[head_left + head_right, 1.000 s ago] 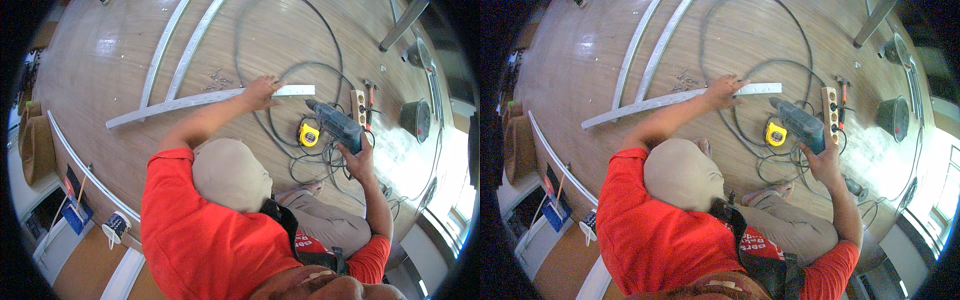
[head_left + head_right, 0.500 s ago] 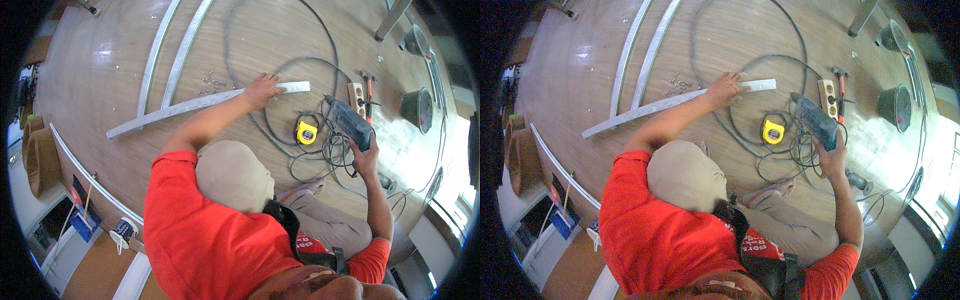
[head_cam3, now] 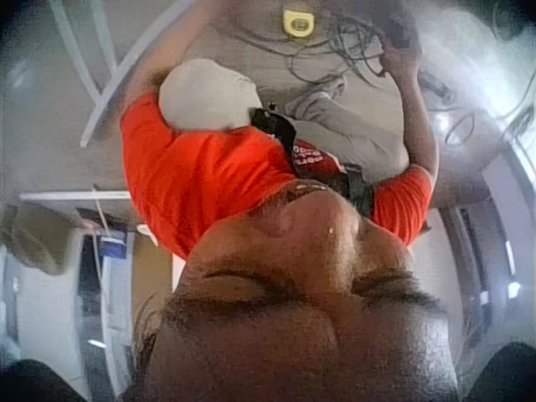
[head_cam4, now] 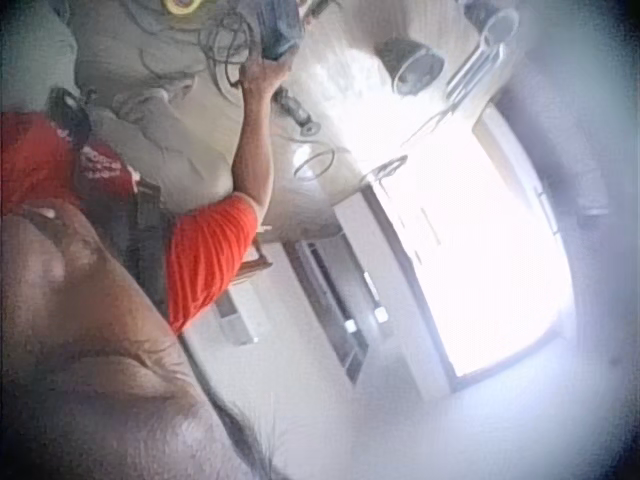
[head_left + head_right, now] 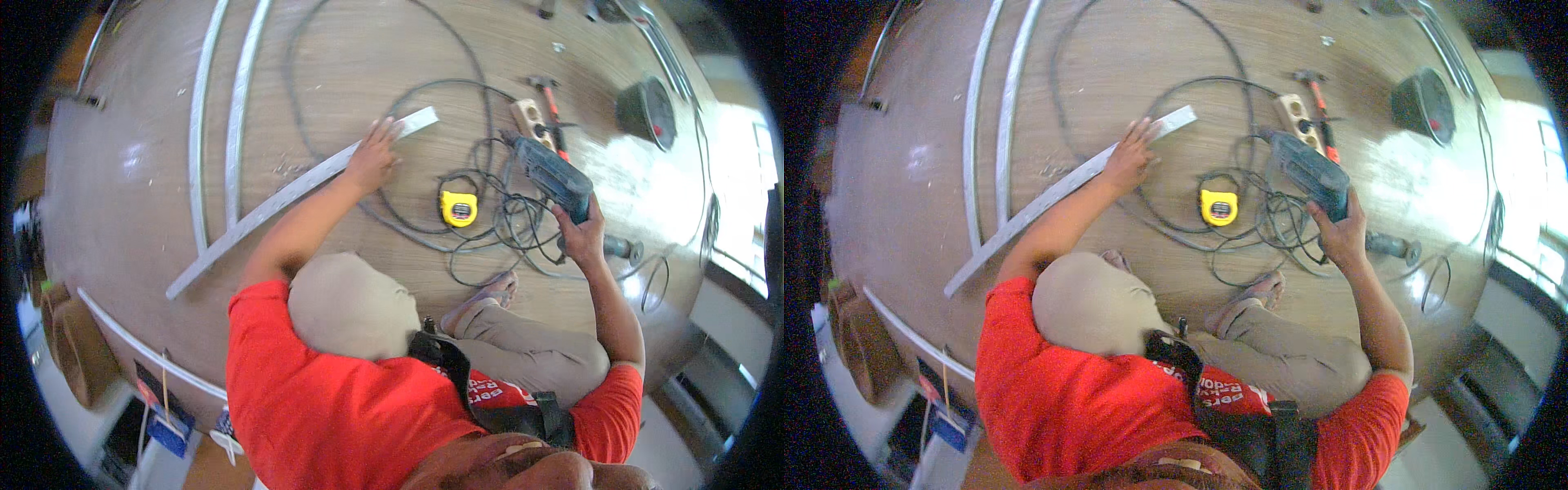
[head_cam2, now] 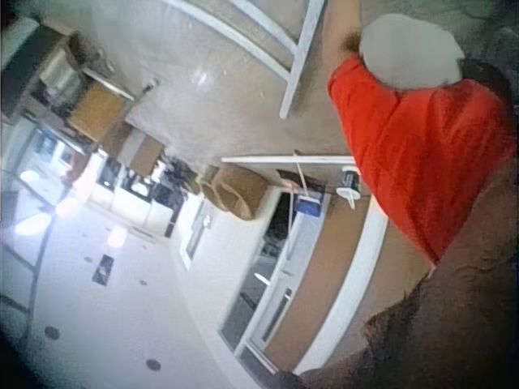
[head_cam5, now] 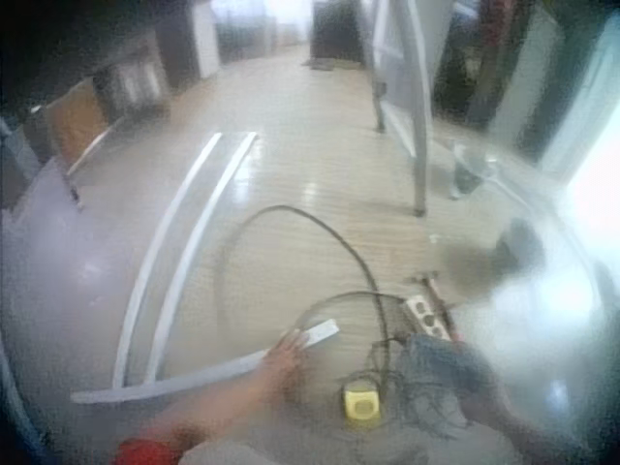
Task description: The person sits on the floor and uses a power drill to fasten screws into metal frame pieces. They measure the pieces with a tape measure, cut them with an angle grinder, and assemble them into a larger structure.
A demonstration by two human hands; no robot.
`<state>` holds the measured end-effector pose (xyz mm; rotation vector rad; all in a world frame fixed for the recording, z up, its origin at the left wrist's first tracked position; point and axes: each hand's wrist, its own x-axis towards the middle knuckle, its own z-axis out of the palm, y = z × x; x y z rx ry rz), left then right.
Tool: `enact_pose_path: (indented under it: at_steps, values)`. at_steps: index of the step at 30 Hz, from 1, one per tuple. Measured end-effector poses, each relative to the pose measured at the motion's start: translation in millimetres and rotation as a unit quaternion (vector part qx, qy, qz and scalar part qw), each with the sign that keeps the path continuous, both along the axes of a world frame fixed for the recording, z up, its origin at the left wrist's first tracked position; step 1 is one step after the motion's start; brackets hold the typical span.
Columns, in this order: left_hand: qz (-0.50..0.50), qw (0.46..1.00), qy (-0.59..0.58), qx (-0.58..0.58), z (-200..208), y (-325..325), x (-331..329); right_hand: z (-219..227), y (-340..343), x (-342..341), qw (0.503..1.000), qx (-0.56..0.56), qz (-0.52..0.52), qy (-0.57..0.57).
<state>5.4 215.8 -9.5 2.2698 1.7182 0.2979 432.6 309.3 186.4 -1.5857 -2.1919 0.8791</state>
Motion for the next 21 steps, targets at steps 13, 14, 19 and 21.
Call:
enact_pose_path:
  at_steps: [13, 14, 19, 21]
  values:
    - [0.108, 0.956, -0.253, -0.102, 34, -50, 37, 25, 36, 116, 0.857, -0.146, -0.278, 0.408]
    - [0.111, 0.954, -0.256, -0.111, 38, -57, 40, 15, 38, 128, 0.841, -0.158, -0.287, 0.431]
    - [0.236, 0.897, -0.296, -0.229, 42, -70, 28, -56, 52, 174, 0.741, -0.224, -0.301, 0.557]
    - [0.286, 0.892, -0.298, -0.182, 37, -77, 10, -93, 60, 187, 0.724, -0.241, -0.343, 0.547]
